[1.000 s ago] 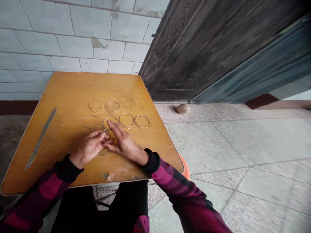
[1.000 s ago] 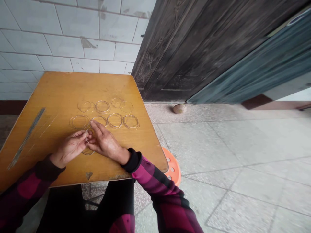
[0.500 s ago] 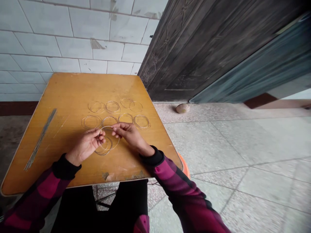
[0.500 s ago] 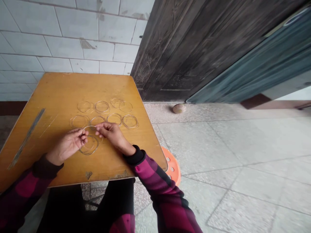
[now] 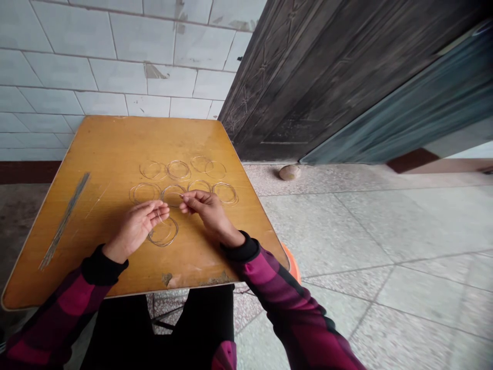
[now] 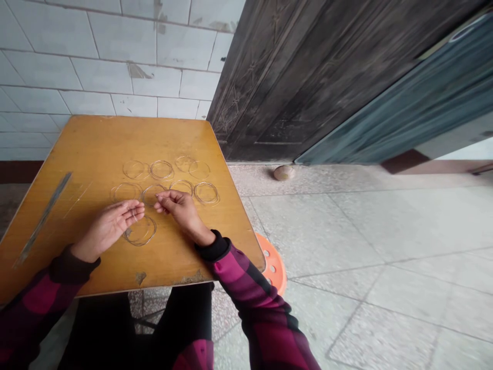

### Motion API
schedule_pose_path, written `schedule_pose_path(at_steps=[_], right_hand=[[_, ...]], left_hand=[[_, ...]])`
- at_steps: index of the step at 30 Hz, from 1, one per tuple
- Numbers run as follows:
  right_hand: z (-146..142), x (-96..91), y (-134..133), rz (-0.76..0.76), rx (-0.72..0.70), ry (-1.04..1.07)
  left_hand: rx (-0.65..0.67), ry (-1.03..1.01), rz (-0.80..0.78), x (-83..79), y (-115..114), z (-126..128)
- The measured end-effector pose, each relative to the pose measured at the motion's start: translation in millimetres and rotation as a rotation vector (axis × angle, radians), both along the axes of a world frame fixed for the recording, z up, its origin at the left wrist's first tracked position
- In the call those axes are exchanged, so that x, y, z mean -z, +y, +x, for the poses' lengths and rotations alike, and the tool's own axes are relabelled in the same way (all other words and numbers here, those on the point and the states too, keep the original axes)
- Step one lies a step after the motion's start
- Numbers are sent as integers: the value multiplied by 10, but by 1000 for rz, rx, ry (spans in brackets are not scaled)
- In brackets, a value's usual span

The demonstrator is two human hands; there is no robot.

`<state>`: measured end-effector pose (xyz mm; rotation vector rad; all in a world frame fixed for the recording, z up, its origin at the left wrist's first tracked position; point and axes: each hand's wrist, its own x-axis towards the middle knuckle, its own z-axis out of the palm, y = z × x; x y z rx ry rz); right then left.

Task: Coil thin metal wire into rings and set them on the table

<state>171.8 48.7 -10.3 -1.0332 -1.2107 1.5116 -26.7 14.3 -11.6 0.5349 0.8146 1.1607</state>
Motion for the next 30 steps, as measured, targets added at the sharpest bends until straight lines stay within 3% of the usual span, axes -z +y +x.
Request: schedule_pose_path(at_steps=[3, 9, 14, 19, 25, 30], right_hand=[[0, 0, 5, -24, 22, 32], [-23, 20, 18, -70, 91, 129], [-47, 12, -8, -109, 35, 158], [-1, -5, 34, -40, -15, 68], [81, 43, 164, 55, 57, -2], [101, 74, 206, 114, 65, -32]], left_hand=[[7, 58, 49, 7, -4, 0], [55, 373, 99, 33, -38, 43], [13, 503, 133, -18, -2, -1], [-54, 710, 163, -83, 69, -141], [112, 942, 153, -31, -51, -280], [263, 1287, 314, 10, -154, -345]])
